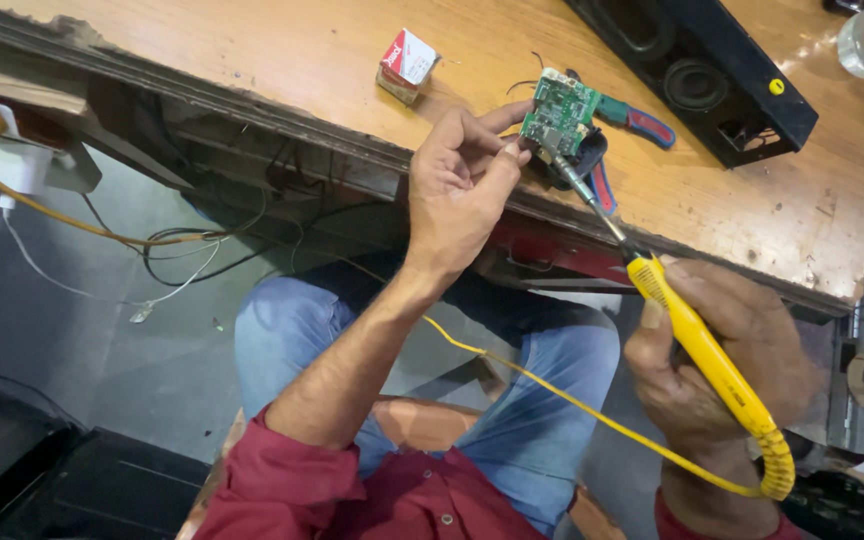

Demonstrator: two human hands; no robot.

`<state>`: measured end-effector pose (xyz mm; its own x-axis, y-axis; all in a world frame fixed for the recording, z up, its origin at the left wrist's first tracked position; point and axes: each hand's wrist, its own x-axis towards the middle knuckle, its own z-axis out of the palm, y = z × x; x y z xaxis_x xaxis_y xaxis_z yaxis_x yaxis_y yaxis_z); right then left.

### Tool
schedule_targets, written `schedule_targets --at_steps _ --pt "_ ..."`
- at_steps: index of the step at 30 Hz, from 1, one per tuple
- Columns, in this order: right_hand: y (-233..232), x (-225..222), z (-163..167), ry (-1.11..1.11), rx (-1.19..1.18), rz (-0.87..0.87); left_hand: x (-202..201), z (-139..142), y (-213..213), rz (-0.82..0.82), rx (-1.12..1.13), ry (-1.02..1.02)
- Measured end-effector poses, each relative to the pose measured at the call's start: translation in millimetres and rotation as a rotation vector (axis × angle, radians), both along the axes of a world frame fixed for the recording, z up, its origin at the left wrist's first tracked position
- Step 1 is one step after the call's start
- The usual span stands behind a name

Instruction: The person uses a soldering iron and solder wire to attach a red wire to a small green circuit board. They tin the wire, apply solder to the board, and inspect the joint.

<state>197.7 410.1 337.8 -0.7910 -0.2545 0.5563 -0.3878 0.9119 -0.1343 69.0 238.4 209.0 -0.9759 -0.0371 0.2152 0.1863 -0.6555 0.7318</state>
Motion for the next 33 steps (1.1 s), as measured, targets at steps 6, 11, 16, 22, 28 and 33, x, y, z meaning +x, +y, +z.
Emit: schedule_targets --at_steps 6,11,16,22,28,33 --pt "1 -2 1 0.004 0.038 -0.002 0 1 0 -0.001 -0.011 0.007" --pt "4 -5 1 -0.009 0.019 0.015 0 1 0 -0.003 -0.012 0.011" --pt "3 -9 2 -0.019 -0.048 0.043 0 1 -1 -0.002 -0.013 0.022" --pt "-1 -7 8 -0.04 0.008 0.025 1 2 -1 -0.001 -0.055 0.018" --pt "-3 -8 9 -0.008 0.065 0.032 1 3 0 -0.006 -0.037 0.014" --pt "-3 -8 11 -0.017 0.067 0.039 1 2 0 -0.005 -0.04 0.018"
